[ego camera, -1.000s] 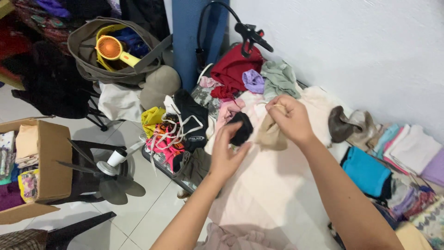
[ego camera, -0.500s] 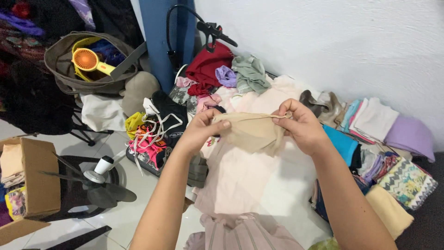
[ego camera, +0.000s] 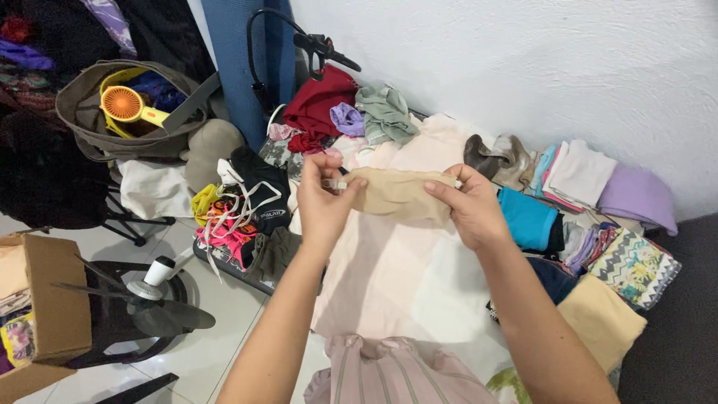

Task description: Folding various pieces of laundry, specifically underwear, and placing them into a pile.

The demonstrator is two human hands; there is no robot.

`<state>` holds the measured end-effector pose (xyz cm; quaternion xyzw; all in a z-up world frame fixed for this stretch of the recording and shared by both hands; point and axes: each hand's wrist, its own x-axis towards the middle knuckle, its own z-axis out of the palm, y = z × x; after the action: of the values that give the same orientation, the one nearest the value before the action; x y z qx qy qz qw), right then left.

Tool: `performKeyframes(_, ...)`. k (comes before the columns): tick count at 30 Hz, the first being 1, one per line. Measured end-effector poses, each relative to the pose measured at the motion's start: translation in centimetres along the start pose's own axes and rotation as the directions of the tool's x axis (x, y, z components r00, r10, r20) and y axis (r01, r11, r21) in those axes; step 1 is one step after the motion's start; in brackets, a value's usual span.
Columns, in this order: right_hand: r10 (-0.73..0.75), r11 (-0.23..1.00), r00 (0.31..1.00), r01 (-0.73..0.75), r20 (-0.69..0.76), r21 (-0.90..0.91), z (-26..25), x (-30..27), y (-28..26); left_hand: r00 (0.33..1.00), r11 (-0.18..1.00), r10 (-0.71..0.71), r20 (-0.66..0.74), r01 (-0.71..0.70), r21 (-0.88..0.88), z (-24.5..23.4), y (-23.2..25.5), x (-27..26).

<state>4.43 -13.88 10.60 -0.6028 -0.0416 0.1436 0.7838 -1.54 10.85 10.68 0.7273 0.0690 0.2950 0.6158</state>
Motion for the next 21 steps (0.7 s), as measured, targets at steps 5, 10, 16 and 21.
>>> performKeyframes(5,0.016,0.974,1.0,-0.01,-0.027,0.226,1.8,-0.7,-1.4,0.999,0.977,0.044,0.011,-0.041,-0.21,0.6,-1.0,-0.3)
performKeyframes(10,0.068,0.93,0.997,-0.051,-0.033,0.364,1.2,-1.5,-1.9,0.993,0.781,-0.094,0.078,0.122,-0.612,-0.1,0.1,-0.4)
performKeyframes(16,0.024,0.911,0.998,0.004,-0.062,0.413,0.5,-1.4,-1.1,0.997,0.771,-0.083,-0.004,0.062,-0.634,0.1,0.7,-1.0)
performKeyframes(21,-0.026,0.912,0.986,0.091,-0.165,0.401,0.2,-1.0,0.3,0.996,0.812,-0.078,-0.039,0.041,-0.583,0.6,2.2,-1.3)
